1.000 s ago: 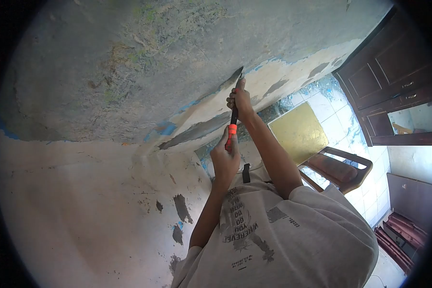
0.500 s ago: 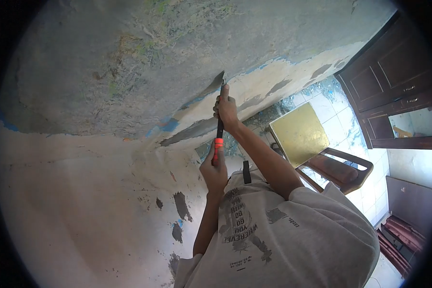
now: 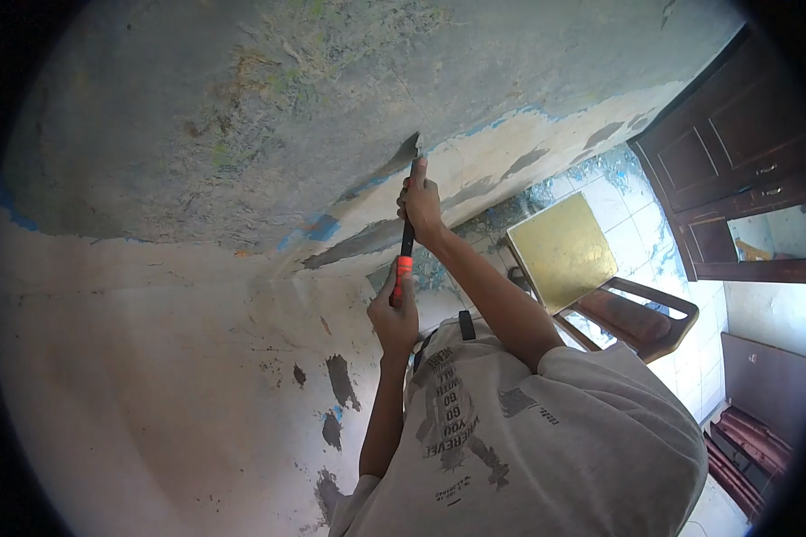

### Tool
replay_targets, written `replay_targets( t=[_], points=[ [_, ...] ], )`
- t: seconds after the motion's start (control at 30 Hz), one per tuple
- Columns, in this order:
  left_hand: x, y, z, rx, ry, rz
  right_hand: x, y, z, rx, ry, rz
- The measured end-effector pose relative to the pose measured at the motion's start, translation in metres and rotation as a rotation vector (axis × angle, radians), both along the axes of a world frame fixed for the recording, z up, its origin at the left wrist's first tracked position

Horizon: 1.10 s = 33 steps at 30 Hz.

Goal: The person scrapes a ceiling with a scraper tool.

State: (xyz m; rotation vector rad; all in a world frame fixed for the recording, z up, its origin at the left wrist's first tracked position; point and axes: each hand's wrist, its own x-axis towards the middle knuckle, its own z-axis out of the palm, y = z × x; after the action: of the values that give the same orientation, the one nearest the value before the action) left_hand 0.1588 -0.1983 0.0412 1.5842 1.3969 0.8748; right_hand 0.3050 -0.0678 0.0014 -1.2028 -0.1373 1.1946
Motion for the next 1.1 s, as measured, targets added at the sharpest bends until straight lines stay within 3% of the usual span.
replay_targets(
  t=[0.1,0.3,0.5,0.7,0.8,1.1],
  points=[
    [0.013,0.005,0.002,0.069,0.12,-0.039,0.017,0.001,-0.009,0.037,0.058,-0.02],
    [0.0,-0.003,0.004,0.04,0.016,0.038,-0.007,0.002,-0.007,0.002,0.018,0.005],
    [0.022,0.011,0.012,0.064,0.168,-0.064,0.026,0.004,-0.009,0.033,0.097,-0.069],
    [0.012,0.0,-0.003,0.056,-0.015,0.026,0.007,-0.003,0.0,0.021,0.031,0.008],
    [0.022,-0.001,0.006,0.065,0.143,-0.015,0.019,-0.004,-0.001,0.015,0.067,0.004],
    [0.001,0.005,0.008,0.027,0.104,-0.014,-0.004,0.003,-0.015,-0.029,0.092,-0.014]
  ],
)
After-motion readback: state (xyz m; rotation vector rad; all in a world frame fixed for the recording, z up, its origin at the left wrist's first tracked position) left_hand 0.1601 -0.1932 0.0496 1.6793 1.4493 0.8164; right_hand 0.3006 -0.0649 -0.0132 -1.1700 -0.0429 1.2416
